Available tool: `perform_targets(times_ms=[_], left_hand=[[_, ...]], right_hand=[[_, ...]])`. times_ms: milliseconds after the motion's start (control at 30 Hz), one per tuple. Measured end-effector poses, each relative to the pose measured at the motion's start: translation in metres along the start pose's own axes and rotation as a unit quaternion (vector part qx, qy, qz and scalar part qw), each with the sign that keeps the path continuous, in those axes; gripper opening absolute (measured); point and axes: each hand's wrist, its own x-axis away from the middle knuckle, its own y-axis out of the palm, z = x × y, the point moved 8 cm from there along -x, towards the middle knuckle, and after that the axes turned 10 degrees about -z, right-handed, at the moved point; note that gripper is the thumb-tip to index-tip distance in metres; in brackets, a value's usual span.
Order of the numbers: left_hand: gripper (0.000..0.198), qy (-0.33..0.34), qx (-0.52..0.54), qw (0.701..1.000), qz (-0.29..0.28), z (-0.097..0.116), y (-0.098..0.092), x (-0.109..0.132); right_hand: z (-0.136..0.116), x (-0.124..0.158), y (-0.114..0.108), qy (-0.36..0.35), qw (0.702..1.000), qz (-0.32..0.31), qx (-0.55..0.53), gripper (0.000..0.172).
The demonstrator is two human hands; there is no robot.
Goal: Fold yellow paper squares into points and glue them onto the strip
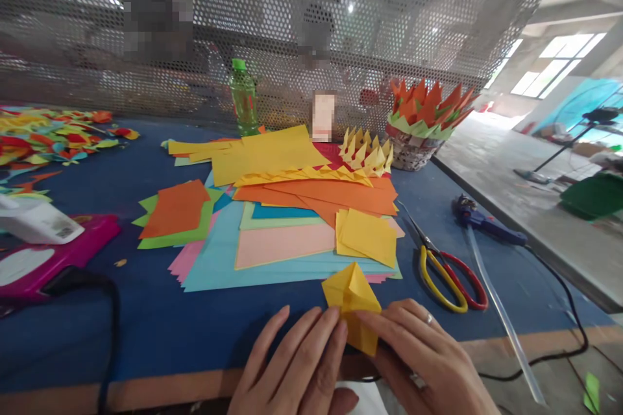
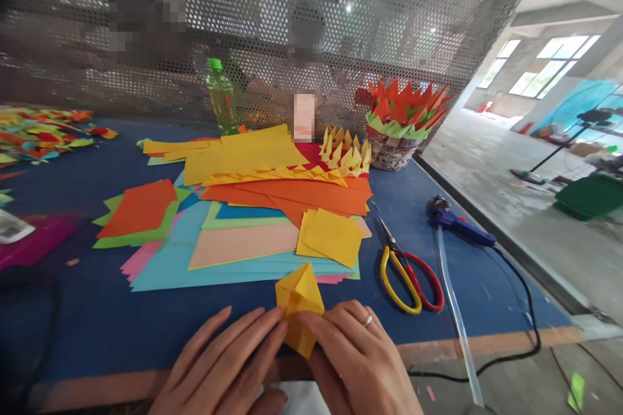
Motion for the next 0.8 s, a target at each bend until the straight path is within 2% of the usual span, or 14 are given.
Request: perform_targets(times_ms=[133,267,333,400,500,533,567,600,633,800], left_hand=[[0.038,-0.005,0.021,1.000,-0.008,0.001,0.008,0.000],[0.036,0.016,0.016,1.000,-0.016,0.002,0.006,-0.002],[0.036,0.012,0.029,0.999,-0.015,-0.001,0.004,-0.004],[0.035,0.004,0.041,0.999,-0.022,-0.005,0.003,-0.006],[0.036,0.042,0.014,0.999,0.013,-0.006,-0.006,-0.007],[0.036,0.059,0.000,0.998,0.008,-0.006,-0.007,-0.007],[0.034,0.080,-0.006,0.995,-0.051,-0.005,0.000,-0.008],[0.033,0.090,-0.003,0.994,-0.064,-0.004,0.001,-0.008],[0.032,0.085,0.007,0.993,-0.086,-0.006,0.003,-0.008],[0.027,0.019,0.056,0.998,-0.034,-0.011,-0.001,-0.010]], right_hand=[[0.000,0.002,0.013,-0.002,0.999,-0.035,0.026,0.024],[0.009,0.001,0.002,0.028,0.998,0.004,0.050,0.020],[0.015,-0.001,-0.002,0.035,0.999,0.015,0.028,0.026],[0.020,-0.005,0.001,0.038,0.999,-0.005,-0.012,0.026],[0.022,-0.011,0.006,0.027,0.998,-0.040,-0.050,0.011],[0.022,-0.013,0.008,0.025,0.997,-0.048,-0.056,0.006],[0.022,-0.015,0.008,0.025,0.996,-0.052,-0.061,0.003],[0.022,-0.017,0.008,0.030,0.996,-0.053,-0.065,0.003],[0.023,-0.018,0.008,0.036,0.995,-0.052,-0.071,0.005],[0.028,-0.021,0.011,0.088,0.993,-0.051,-0.067,0.010]])
